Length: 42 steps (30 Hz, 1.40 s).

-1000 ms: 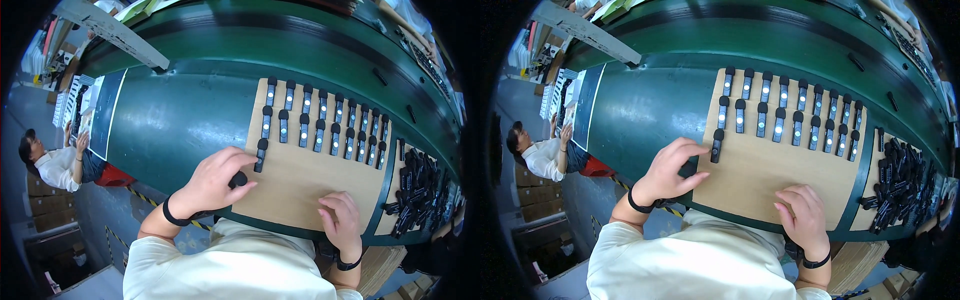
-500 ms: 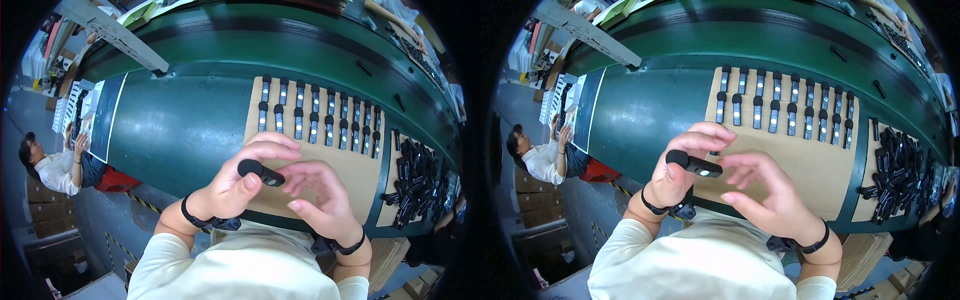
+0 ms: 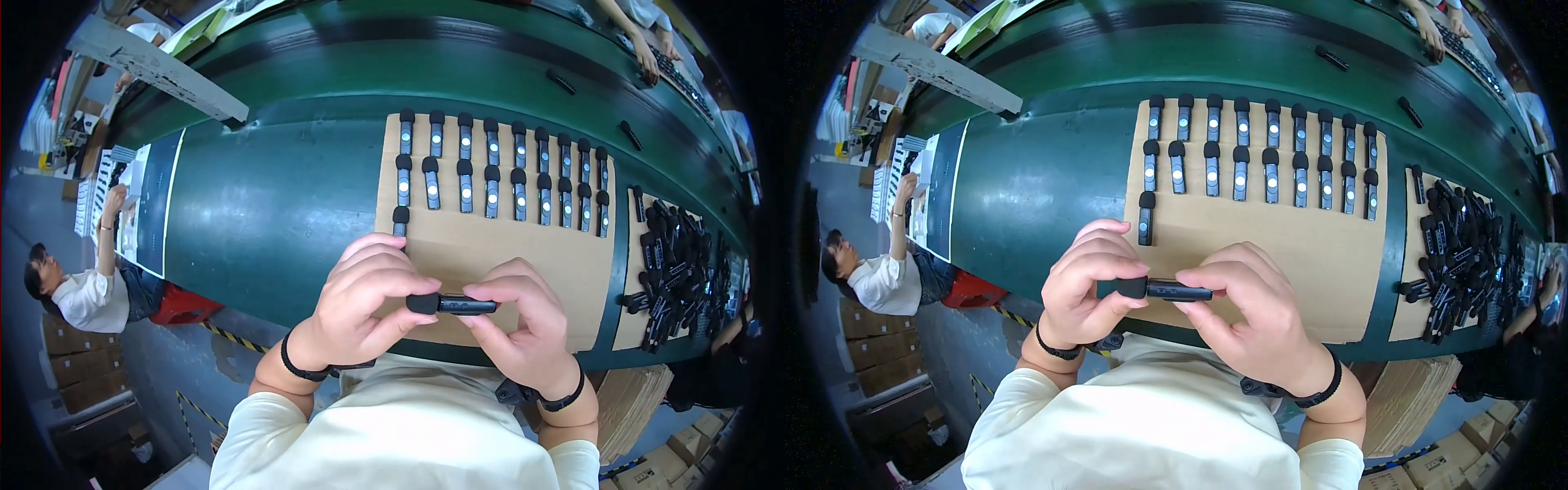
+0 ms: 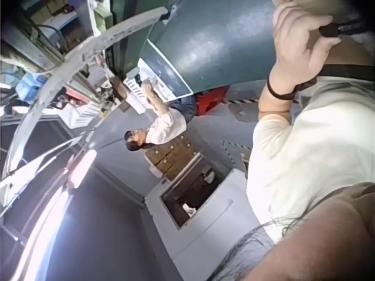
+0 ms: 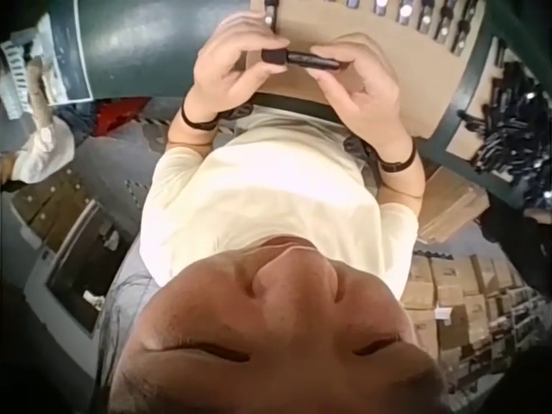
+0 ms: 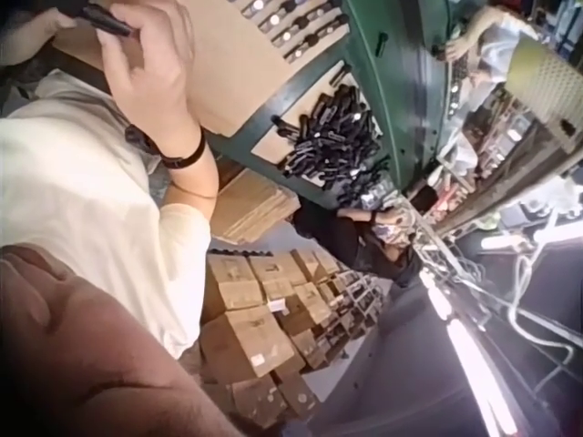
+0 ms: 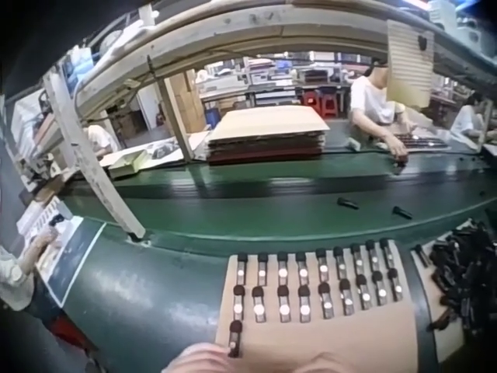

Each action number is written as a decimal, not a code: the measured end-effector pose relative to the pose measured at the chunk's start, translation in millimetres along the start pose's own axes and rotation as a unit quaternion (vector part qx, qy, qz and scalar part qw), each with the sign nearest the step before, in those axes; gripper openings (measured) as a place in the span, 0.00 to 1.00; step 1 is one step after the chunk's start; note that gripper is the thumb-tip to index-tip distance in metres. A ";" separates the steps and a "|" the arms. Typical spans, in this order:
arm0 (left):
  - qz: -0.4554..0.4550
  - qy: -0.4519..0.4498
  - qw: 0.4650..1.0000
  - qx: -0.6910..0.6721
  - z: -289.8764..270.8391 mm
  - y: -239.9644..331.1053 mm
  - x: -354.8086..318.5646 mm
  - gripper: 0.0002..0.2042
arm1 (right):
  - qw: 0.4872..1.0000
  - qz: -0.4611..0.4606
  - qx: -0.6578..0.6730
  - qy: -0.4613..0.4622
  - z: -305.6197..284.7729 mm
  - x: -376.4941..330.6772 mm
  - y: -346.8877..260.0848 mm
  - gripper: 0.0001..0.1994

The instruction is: The person picks up a microphone, attaches a foam cover to it, and places the assembled unit onto a cardboard sheet. This process is repeated for several microphones, arranging them in rows on the sheet.

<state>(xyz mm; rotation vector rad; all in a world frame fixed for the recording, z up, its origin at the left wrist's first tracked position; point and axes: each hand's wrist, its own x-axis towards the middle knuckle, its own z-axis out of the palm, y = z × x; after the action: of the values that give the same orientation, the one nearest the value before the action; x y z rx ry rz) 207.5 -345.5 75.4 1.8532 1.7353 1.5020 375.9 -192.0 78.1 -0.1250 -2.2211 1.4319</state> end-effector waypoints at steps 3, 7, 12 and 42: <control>-0.023 0.011 1.000 -0.016 2.6 -0.4 1.1 0.13 | 0.997 -0.058 -0.052 0.015 -0.1 0.3 3.0 0.15; -0.057 -0.025 0.997 -0.041 5.1 2.7 4.7 0.14 | 0.989 -0.108 -0.102 0.025 2.1 -0.7 4.8 0.17; -0.043 0.002 0.998 -0.048 4.8 3.0 4.7 0.14 | 0.997 -0.061 -0.040 0.038 2.9 0.3 0.9 0.17; -0.047 -0.007 0.999 -0.022 13.8 -4.8 -4.0 0.12 | 0.999 -0.028 0.019 0.031 12.0 4.0 -1.7 0.13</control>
<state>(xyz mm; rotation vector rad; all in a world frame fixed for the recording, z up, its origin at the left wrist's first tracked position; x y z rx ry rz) 215.5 -340.8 63.4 1.7303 1.7430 1.4771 367.4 -201.5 77.1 -0.0914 -2.1287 1.4207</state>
